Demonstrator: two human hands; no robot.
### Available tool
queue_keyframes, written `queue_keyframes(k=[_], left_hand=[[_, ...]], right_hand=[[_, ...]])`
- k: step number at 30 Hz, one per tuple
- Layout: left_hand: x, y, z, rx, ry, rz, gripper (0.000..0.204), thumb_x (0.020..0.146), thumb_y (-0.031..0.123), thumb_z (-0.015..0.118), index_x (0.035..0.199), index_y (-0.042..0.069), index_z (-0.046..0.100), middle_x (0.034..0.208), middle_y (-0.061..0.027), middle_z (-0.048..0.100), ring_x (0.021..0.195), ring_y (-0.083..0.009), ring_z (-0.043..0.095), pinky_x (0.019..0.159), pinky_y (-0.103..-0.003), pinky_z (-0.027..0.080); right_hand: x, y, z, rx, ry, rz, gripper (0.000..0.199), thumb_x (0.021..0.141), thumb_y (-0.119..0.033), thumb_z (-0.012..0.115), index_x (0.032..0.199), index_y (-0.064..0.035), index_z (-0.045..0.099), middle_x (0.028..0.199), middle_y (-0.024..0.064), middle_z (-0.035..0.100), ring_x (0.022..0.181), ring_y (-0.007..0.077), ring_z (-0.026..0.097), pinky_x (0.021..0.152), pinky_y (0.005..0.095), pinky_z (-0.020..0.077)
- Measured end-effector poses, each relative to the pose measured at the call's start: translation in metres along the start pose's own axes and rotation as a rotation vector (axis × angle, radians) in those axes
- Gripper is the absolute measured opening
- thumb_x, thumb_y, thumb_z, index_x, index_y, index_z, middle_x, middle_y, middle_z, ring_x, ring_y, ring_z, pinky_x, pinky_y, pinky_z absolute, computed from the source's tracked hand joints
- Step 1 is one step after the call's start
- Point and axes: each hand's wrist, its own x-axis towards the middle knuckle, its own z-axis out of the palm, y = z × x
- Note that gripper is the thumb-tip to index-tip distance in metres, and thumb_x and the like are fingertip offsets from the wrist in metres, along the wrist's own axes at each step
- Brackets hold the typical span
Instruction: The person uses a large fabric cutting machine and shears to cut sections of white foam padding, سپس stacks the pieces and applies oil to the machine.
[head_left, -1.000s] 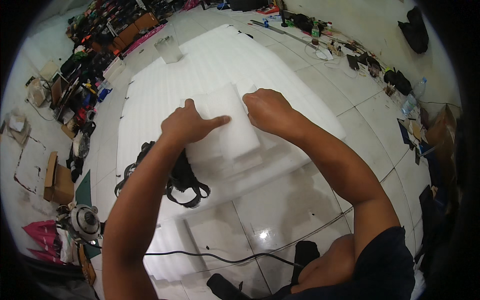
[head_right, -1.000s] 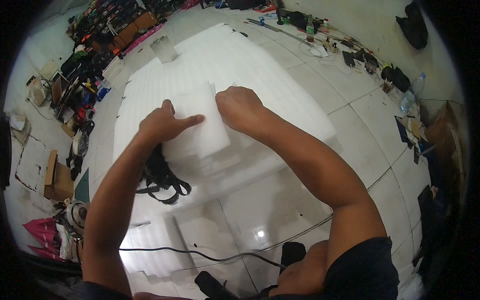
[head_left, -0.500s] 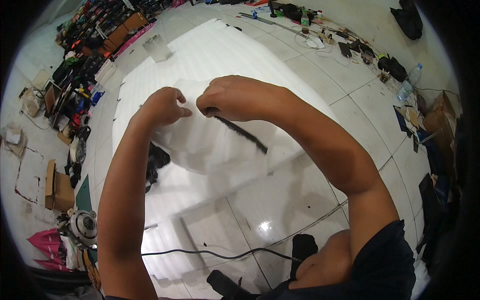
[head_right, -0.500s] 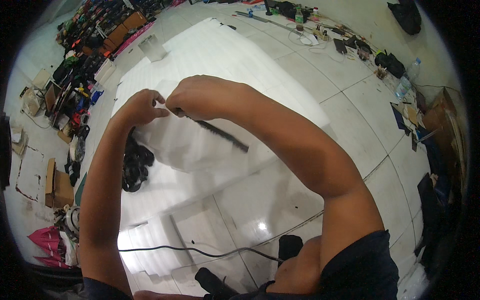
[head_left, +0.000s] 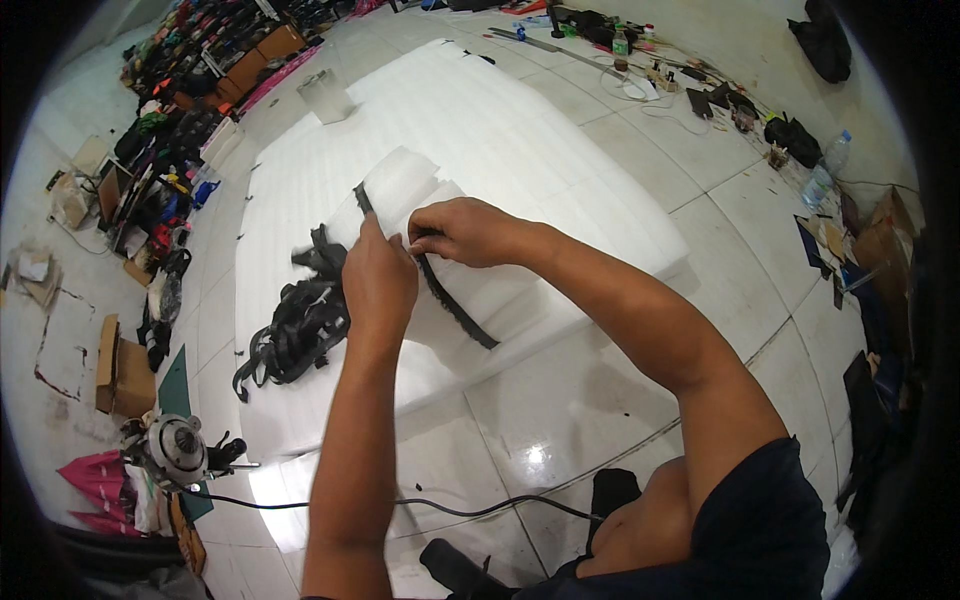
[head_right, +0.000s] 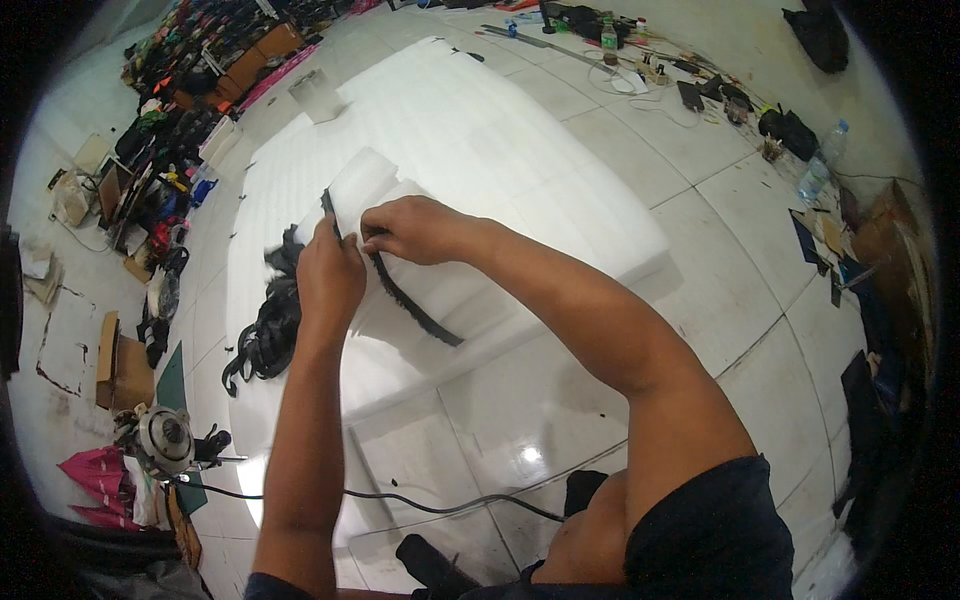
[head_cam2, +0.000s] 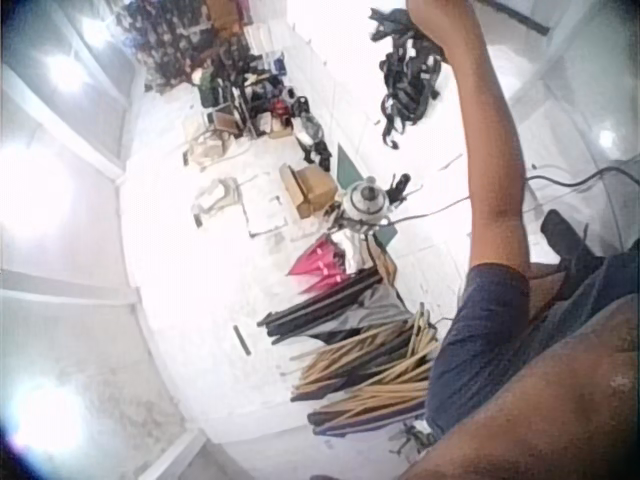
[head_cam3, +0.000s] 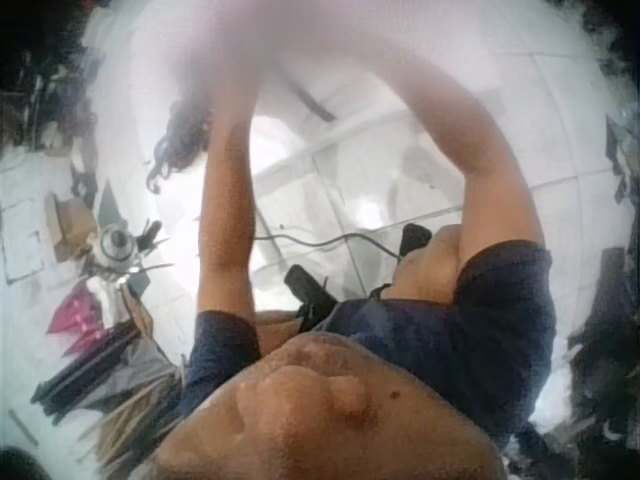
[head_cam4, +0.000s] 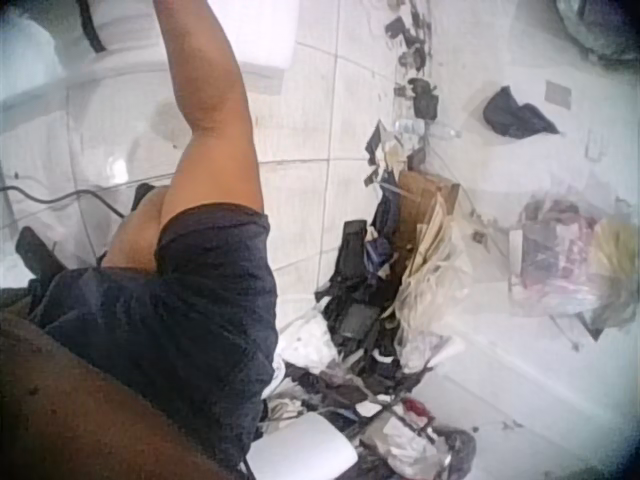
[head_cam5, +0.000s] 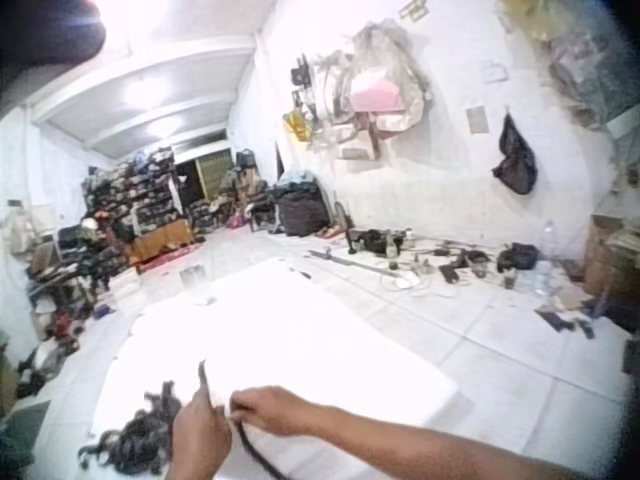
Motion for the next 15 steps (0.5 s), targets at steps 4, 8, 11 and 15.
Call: queue_keyframes(k=[4,8,11,15], left_hand=[[-0.023,0.0,-0.004,-0.124,0.038,-0.264,0.03,0.09,0.011,0.056,0.113,-0.008,0.06,0.082,-0.0228,0.067,0.079,-0.0397,0.067,0.074,-0.045,0.051],[-0.034,0.005,0.002,-0.652,0.11,-0.563,0.024,0.094,0.013,0.055,0.107,-0.007,0.06,0.077,-0.0133,0.068,0.071,-0.0219,0.068,0.065,-0.034,0.052],[-0.046,0.021,0.014,-0.797,0.239,-0.548,0.022,0.097,0.015,0.055,0.104,-0.006,0.057,0.075,-0.0084,0.065,0.065,-0.0118,0.061,0.06,-0.026,0.048],[-0.058,0.023,0.038,-0.753,0.324,-0.377,0.02,0.098,0.014,0.053,0.102,-0.004,0.056,0.074,-0.0059,0.061,0.063,-0.0104,0.055,0.059,-0.025,0.044]], right_hand=[[0.005,-0.015,0.0,0.139,-0.165,0.165,0.02,0.095,-0.022,0.062,0.098,-0.0024,0.061,0.085,0.0081,0.068,0.071,0.017,0.066,0.068,0.0323,0.0518],[0.003,-0.023,-0.001,0.385,-0.184,0.225,0.022,0.097,-0.023,0.061,0.098,-0.0008,0.061,0.082,0.0065,0.067,0.068,0.0115,0.064,0.064,0.0278,0.0536],[-0.002,-0.027,-0.005,0.458,-0.185,0.29,0.021,0.097,-0.022,0.06,0.098,-0.0003,0.061,0.081,0.0065,0.067,0.07,0.0111,0.065,0.063,0.0261,0.0545],[-0.004,-0.024,-0.004,0.525,-0.146,0.316,0.02,0.096,-0.02,0.061,0.097,-0.0002,0.063,0.08,0.0077,0.067,0.069,0.0121,0.066,0.063,0.0268,0.0547]])
